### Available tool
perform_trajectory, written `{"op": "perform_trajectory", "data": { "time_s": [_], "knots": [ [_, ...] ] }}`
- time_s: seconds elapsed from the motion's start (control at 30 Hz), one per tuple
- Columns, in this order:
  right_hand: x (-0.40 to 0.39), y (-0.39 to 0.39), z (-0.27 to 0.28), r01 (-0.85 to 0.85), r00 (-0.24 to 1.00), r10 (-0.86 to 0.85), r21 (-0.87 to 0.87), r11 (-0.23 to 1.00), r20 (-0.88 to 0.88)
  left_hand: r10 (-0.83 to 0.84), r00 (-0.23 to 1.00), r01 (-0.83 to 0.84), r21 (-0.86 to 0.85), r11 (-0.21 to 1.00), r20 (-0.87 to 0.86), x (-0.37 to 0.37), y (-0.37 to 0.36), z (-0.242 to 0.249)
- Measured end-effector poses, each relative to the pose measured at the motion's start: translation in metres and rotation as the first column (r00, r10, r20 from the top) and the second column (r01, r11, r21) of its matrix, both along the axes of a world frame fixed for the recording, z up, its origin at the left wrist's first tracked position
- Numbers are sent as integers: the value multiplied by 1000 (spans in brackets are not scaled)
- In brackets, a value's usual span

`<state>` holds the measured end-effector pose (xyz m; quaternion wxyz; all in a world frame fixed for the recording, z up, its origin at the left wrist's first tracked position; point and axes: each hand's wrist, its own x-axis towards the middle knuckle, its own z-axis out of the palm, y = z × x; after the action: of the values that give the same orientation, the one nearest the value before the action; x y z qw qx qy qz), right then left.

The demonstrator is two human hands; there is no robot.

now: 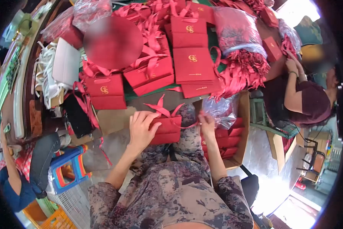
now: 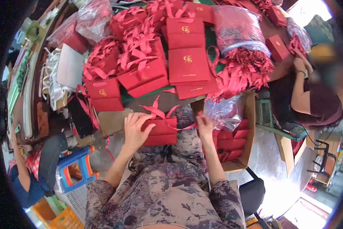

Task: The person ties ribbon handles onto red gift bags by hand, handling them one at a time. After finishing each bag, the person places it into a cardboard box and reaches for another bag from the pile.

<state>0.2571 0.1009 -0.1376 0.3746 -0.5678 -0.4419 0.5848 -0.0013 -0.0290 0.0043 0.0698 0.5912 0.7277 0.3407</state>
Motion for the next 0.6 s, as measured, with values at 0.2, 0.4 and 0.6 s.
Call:
{"op": "perform_trajectory", "data": {
  "time_s": [0.2,0.4,0.6],
  "knots": [
    [-7,-17,74,-43,997,57,252,967,-49,0,996,-10,-119,993,-88,-18,-27,-12],
    [-68,-67,116,-587,771,412,291,756,485,-76,993,67,-104,992,-86,-12,-24,-24],
    [-96,-78,110,-615,779,454,390,685,432,-152,974,127,-149,981,-167,-7,-20,-18]
  ]
}}
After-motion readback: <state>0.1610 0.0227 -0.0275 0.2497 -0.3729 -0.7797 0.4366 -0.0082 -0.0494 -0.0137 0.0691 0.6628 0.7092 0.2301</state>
